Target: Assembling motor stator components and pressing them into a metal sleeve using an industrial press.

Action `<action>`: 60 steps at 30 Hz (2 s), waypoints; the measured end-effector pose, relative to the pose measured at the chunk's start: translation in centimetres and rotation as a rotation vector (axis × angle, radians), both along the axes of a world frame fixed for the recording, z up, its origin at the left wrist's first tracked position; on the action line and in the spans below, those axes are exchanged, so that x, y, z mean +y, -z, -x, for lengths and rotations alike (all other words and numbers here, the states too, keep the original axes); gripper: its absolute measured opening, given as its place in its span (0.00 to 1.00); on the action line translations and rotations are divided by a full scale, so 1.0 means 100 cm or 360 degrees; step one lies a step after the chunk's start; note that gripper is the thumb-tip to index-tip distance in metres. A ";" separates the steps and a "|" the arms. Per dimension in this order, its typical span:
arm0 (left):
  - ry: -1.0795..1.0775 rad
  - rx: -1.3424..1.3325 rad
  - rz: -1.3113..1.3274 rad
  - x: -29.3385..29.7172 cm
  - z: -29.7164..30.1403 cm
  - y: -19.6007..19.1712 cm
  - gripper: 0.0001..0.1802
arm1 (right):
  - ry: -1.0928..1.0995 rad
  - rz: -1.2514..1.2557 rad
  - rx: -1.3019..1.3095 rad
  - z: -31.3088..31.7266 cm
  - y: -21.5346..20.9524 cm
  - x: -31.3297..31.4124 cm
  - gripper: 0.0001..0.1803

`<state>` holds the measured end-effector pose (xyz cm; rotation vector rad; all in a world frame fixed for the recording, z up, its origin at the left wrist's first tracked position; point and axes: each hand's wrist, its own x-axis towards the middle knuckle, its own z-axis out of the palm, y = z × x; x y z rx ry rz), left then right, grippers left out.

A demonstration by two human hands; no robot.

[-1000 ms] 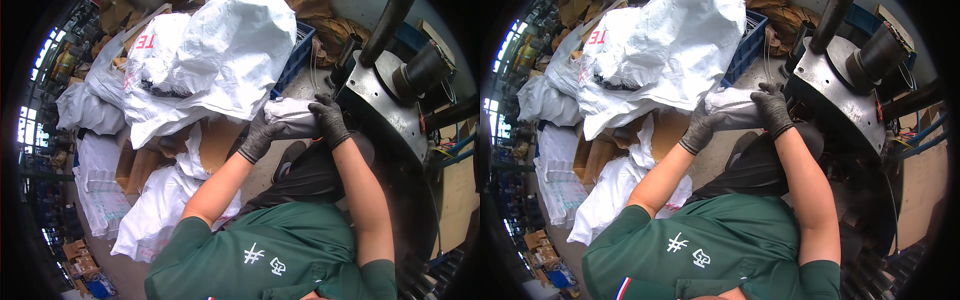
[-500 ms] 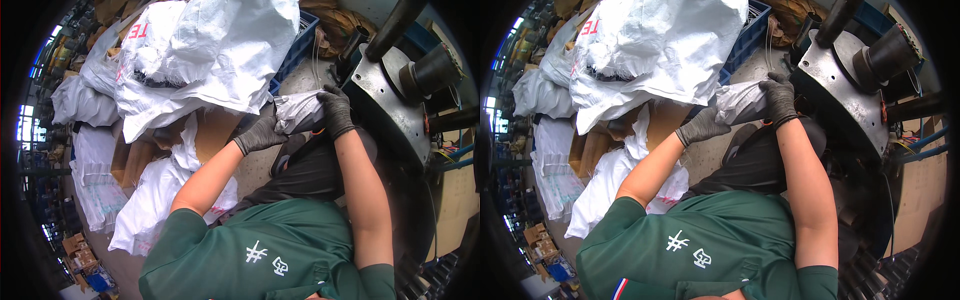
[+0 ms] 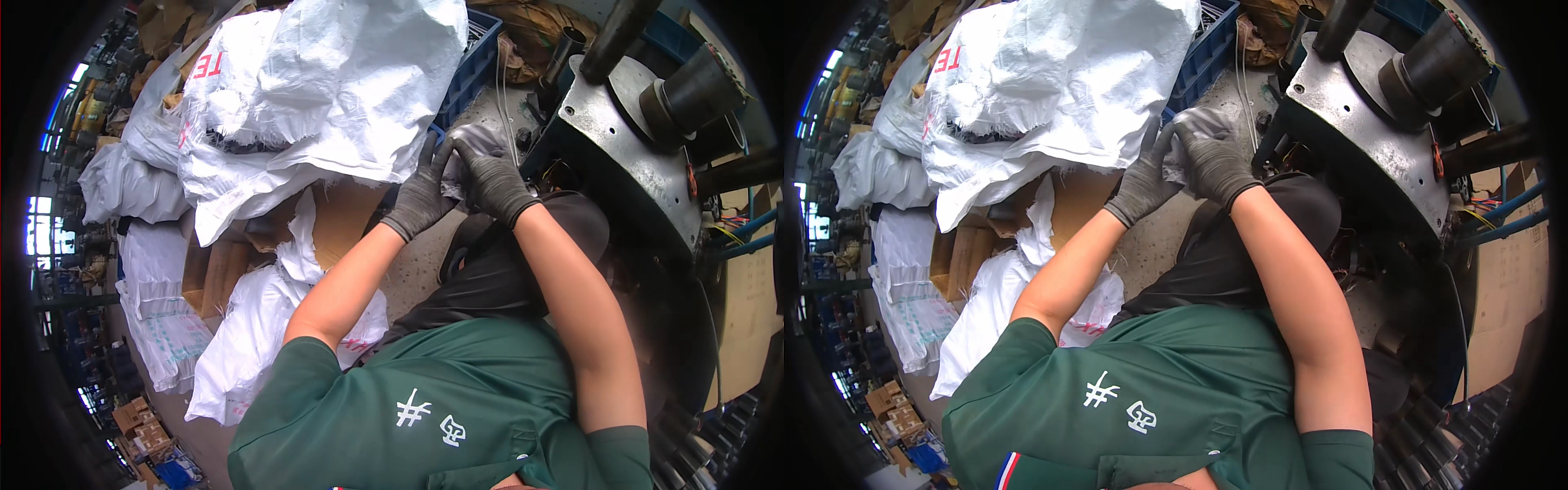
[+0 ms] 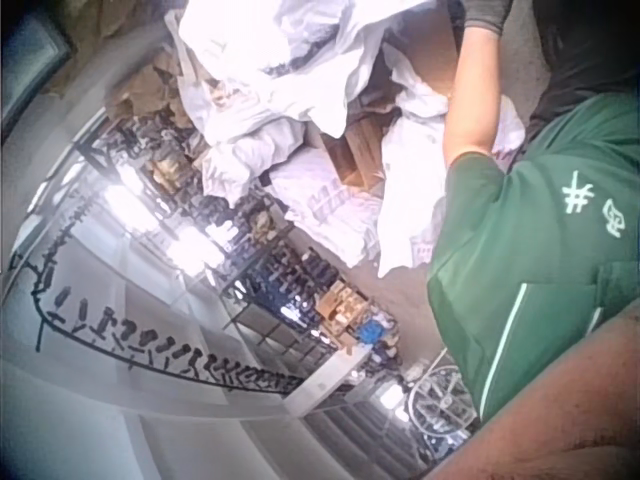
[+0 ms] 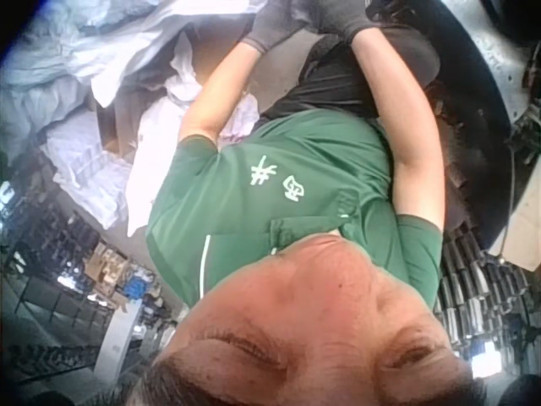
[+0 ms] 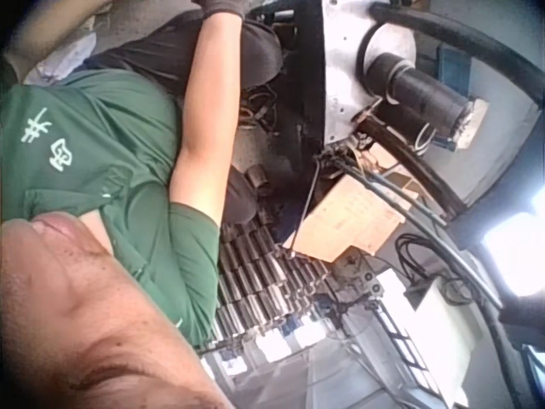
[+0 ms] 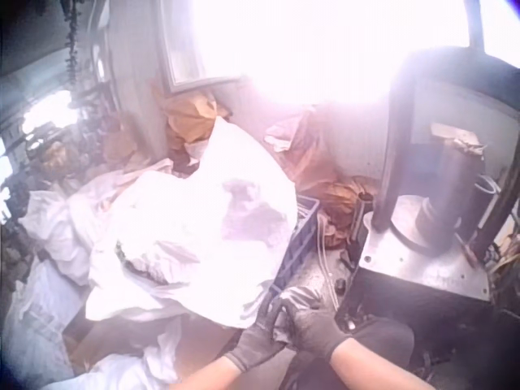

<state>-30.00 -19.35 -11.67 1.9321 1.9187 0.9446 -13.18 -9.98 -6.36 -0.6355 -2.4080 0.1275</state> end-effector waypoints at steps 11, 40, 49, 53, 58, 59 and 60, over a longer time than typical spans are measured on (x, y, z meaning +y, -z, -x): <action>0.0632 -0.0137 0.0284 0.059 -0.001 0.071 0.28 | 0.0461 0.0748 -0.0963 0.001 -0.002 0.001 0.24; -0.0533 -0.0696 0.0471 -0.184 0.031 0.107 0.30 | 0.0469 0.1469 0.0539 -0.007 0.054 0.065 0.19; -0.1825 0.0054 0.1310 -0.410 0.186 0.149 0.32 | 0.0127 0.2289 0.1102 0.009 0.026 0.037 0.33; -0.1989 0.0329 0.1353 -0.372 0.199 0.124 0.31 | 0.0134 0.2661 0.1038 -0.007 0.018 0.036 0.32; -0.0900 0.0540 0.1614 -0.361 0.262 0.179 0.31 | 0.0182 0.2252 0.0696 -0.003 0.026 0.042 0.32; -0.0301 0.0872 0.1543 -0.366 0.274 0.192 0.29 | 0.0327 0.1975 0.0378 0.002 0.018 0.039 0.37; -0.0413 0.0776 0.1699 -0.351 0.273 0.202 0.35 | 0.0348 0.1613 0.0226 -0.001 0.022 0.040 0.33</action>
